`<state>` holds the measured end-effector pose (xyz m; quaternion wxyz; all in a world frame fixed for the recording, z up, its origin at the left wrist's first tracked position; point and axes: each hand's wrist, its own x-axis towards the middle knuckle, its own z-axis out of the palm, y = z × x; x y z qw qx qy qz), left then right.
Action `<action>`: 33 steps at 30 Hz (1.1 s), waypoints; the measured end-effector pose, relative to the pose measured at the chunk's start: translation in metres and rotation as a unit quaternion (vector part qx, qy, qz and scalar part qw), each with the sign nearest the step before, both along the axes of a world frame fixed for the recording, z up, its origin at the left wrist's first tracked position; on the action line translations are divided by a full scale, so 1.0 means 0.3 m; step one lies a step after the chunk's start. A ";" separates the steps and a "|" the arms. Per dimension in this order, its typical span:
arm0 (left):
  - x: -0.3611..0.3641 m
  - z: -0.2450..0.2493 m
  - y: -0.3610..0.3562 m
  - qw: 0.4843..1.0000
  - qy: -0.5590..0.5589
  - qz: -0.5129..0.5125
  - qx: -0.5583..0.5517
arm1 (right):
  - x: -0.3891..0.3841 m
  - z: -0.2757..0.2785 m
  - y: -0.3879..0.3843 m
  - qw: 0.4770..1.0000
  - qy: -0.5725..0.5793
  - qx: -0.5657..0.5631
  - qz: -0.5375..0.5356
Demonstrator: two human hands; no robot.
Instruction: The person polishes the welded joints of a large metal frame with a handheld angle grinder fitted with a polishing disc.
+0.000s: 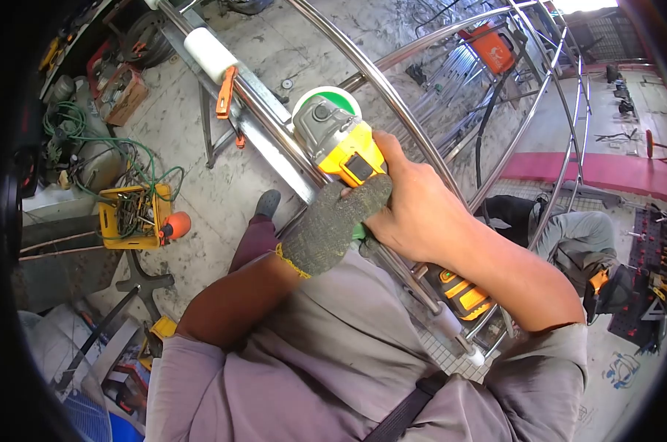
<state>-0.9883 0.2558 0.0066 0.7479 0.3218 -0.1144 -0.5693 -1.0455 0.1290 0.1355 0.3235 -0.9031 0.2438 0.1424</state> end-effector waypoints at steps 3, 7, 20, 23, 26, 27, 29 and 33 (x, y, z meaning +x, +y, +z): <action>0.017 0.019 0.007 0.998 -0.024 -0.026 0.054 | 0.018 -0.006 0.003 1.000 0.006 0.008 -0.006; 0.062 0.057 0.010 0.991 -0.081 -0.050 0.089 | 0.050 0.008 0.010 0.999 0.021 0.034 -0.027; 0.075 0.030 -0.002 0.998 0.012 -0.007 0.063 | 0.077 0.011 0.032 0.999 0.009 0.029 -0.019; 0.054 0.023 0.002 0.997 0.035 0.020 0.070 | 0.079 0.001 0.040 1.000 0.012 0.004 -0.027; 0.108 0.067 0.027 0.995 0.024 -0.037 0.093 | 0.093 0.012 0.035 0.999 0.036 -0.010 -0.014; 0.130 0.080 0.033 0.992 0.011 -0.071 0.102 | 0.099 0.018 0.033 0.999 0.040 -0.011 -0.012; 0.116 0.070 0.027 0.994 -0.045 -0.030 0.098 | 0.115 0.030 0.034 0.999 0.040 -0.003 -0.014; 0.143 0.065 0.024 0.995 -0.041 -0.032 0.087 | 0.150 0.028 0.028 1.000 0.021 -0.005 -0.009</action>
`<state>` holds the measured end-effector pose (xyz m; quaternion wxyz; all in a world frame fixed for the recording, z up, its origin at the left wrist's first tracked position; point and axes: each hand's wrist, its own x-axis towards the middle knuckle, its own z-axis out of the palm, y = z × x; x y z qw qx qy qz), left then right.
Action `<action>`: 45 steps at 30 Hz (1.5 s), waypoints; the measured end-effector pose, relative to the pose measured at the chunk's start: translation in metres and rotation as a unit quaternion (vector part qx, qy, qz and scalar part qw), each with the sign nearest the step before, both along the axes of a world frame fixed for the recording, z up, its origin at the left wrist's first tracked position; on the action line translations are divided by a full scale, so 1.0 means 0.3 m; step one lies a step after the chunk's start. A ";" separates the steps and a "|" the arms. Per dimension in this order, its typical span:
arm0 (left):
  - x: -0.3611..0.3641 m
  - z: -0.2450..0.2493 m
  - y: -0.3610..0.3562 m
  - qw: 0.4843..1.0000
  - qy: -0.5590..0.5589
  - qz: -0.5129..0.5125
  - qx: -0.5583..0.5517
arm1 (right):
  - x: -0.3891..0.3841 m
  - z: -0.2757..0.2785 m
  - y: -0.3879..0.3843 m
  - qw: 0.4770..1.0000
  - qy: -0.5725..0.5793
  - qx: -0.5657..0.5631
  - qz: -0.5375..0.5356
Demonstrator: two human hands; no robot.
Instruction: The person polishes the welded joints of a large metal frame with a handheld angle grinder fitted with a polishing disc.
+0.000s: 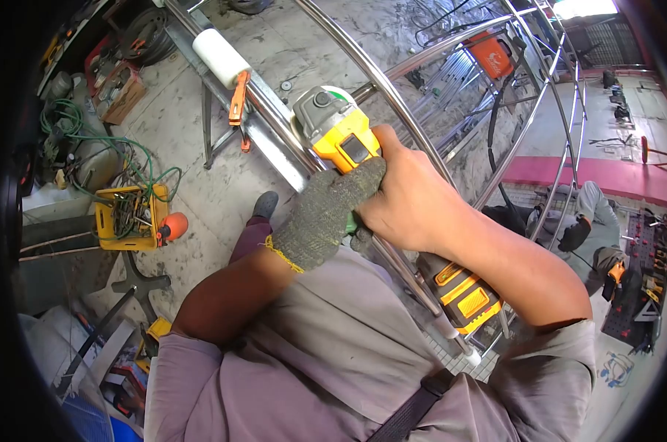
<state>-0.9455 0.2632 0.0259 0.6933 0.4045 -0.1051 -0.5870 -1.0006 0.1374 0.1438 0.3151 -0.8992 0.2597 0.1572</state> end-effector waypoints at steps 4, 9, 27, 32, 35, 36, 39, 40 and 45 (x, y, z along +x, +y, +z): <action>0.072 0.057 0.005 0.998 -0.004 -0.043 0.047 | 0.033 0.005 0.002 1.000 0.005 -0.005 -0.003; 0.048 -0.025 0.010 0.999 -0.026 0.006 -0.020 | 0.045 -0.009 0.021 0.999 0.018 -0.036 0.004; -0.049 0.063 0.007 0.984 0.176 0.031 -0.003 | -0.041 0.047 -0.002 0.998 0.031 0.050 -0.010; -0.018 0.059 -0.004 0.994 0.095 0.045 0.014 | 0.007 0.039 0.001 0.999 0.028 0.023 0.010; -0.013 0.127 0.006 0.992 0.101 -0.024 0.071 | -0.056 0.041 0.004 0.998 0.053 0.036 -0.022; -0.032 0.141 0.013 0.990 0.108 -0.051 0.073 | -0.095 0.036 0.009 0.997 0.028 0.070 -0.033; -0.165 0.074 0.009 0.997 0.052 0.046 -0.013 | -0.147 0.042 0.024 0.991 0.008 0.124 -0.056; -0.178 0.061 0.008 0.997 0.040 0.067 -0.027 | -0.147 0.045 0.027 0.989 0.009 0.135 -0.060; 0.036 0.129 0.028 0.990 0.080 -0.086 0.077 | -0.027 0.057 0.026 0.989 0.068 0.108 -0.072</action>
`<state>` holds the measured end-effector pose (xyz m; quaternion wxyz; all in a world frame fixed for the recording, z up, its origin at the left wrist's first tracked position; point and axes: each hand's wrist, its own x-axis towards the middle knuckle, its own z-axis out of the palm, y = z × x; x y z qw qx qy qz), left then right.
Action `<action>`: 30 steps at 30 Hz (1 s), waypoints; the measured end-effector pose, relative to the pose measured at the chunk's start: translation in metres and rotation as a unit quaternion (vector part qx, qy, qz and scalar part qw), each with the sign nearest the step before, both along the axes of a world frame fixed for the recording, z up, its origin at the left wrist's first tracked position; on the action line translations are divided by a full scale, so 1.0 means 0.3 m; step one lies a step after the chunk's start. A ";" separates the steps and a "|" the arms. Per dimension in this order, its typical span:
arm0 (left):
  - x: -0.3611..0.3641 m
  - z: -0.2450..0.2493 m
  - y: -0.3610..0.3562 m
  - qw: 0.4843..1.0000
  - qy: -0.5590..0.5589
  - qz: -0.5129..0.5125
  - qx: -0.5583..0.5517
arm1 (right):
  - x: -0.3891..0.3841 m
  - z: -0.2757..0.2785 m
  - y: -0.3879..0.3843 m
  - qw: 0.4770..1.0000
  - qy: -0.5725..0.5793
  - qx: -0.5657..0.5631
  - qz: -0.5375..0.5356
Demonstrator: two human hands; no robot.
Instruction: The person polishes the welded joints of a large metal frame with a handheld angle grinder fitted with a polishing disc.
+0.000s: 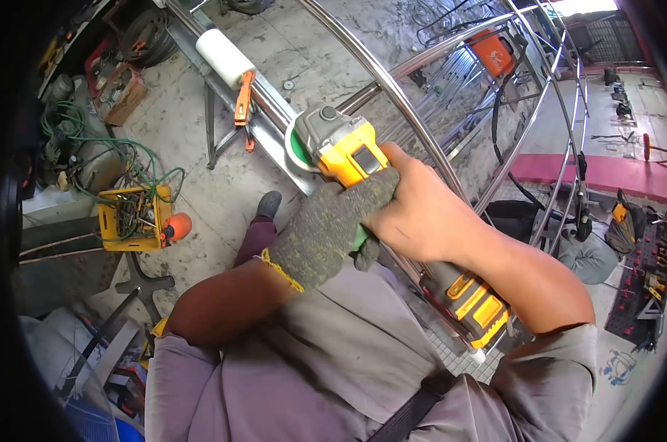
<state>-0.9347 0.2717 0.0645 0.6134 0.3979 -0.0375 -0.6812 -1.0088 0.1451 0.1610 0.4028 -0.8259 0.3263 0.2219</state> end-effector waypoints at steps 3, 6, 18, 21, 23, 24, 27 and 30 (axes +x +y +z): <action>-0.001 0.047 0.010 1.000 0.006 0.018 0.008 | -0.025 0.003 -0.002 1.000 -0.012 0.001 0.001; -0.077 0.071 0.020 0.999 0.007 -0.046 0.000 | -0.140 -0.017 0.007 0.997 -0.053 0.045 -0.022; -0.019 -0.130 0.013 0.904 -0.391 -0.020 -0.171 | -0.092 -0.174 -0.024 0.986 -0.151 -0.061 0.020; -0.087 -0.078 0.016 0.987 -0.139 -0.052 -0.061 | -0.126 0.069 -0.038 0.999 -0.005 0.040 -0.011; -0.094 -0.135 0.051 0.988 -0.067 -0.128 -0.047 | -0.263 -0.121 -0.086 0.993 -0.108 -0.033 0.029; -0.110 -0.139 0.065 0.984 -0.094 -0.140 -0.064 | -0.291 -0.094 -0.096 0.993 -0.117 -0.023 -0.004; -0.111 -0.042 0.120 0.973 -0.151 -0.140 -0.107 | -0.356 0.103 -0.094 0.972 -0.120 0.132 -0.155; -0.054 -0.040 0.203 0.972 -0.112 -0.167 -0.119 | -0.442 0.081 -0.130 0.939 -0.219 0.147 -0.221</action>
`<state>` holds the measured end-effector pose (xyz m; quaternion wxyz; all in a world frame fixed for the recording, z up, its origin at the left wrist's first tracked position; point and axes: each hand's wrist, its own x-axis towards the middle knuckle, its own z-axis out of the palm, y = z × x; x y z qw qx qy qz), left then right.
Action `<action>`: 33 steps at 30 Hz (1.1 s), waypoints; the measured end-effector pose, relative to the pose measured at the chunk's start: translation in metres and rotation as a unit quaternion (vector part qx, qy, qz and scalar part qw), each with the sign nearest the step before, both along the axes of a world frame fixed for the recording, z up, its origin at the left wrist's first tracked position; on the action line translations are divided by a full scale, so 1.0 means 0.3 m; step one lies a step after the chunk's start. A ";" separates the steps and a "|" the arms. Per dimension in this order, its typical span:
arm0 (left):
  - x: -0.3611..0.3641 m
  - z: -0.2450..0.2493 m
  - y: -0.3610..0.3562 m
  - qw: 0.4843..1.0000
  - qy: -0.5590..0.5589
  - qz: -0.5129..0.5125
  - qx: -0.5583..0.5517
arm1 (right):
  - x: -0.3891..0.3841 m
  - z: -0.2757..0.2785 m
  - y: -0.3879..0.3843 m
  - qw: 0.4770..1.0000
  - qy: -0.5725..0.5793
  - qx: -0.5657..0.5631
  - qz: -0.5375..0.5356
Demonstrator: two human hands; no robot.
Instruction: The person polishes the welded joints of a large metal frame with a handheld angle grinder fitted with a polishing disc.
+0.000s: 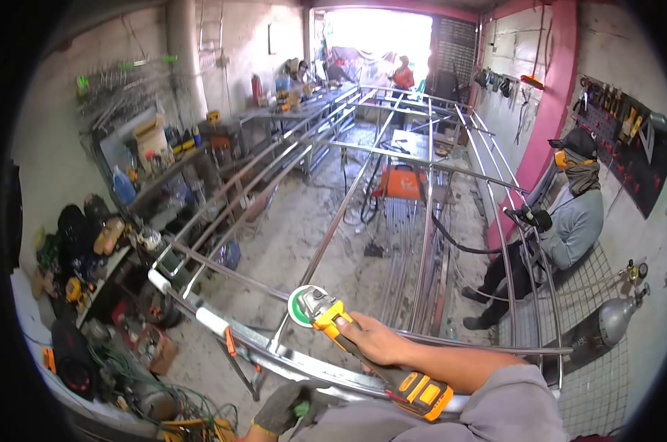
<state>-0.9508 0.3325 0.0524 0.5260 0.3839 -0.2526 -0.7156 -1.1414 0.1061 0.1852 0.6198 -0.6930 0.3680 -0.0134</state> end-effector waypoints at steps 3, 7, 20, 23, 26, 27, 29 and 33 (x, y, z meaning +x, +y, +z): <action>0.007 -0.141 0.104 0.985 -0.008 0.157 0.066 | -0.085 -0.081 -0.076 0.987 -0.153 0.042 0.014; -0.033 -0.052 0.160 0.950 -0.045 0.254 0.175 | -0.118 -0.039 -0.090 0.958 -0.248 0.140 -0.031; -0.028 0.029 0.264 0.952 -0.187 0.242 0.013 | -0.105 0.008 0.033 0.971 -0.195 -0.125 -0.064; 0.080 0.061 0.340 0.947 -0.221 0.231 -0.026 | -0.049 0.096 0.130 0.967 -0.185 -0.148 -0.090; 0.219 0.132 0.439 0.942 -0.258 0.208 -0.056 | 0.014 0.145 0.255 0.963 -0.165 -0.168 -0.134; 0.263 0.146 0.472 0.941 -0.266 0.200 -0.064 | 0.036 0.132 0.282 0.959 -0.157 -0.183 -0.148; 0.367 0.126 0.548 0.941 -0.274 0.190 -0.060 | 0.073 0.111 0.363 0.955 -0.147 -0.189 -0.177; 0.557 0.079 0.657 0.961 -0.187 0.198 -0.046 | 0.140 0.120 0.539 0.960 -0.081 -0.124 -0.240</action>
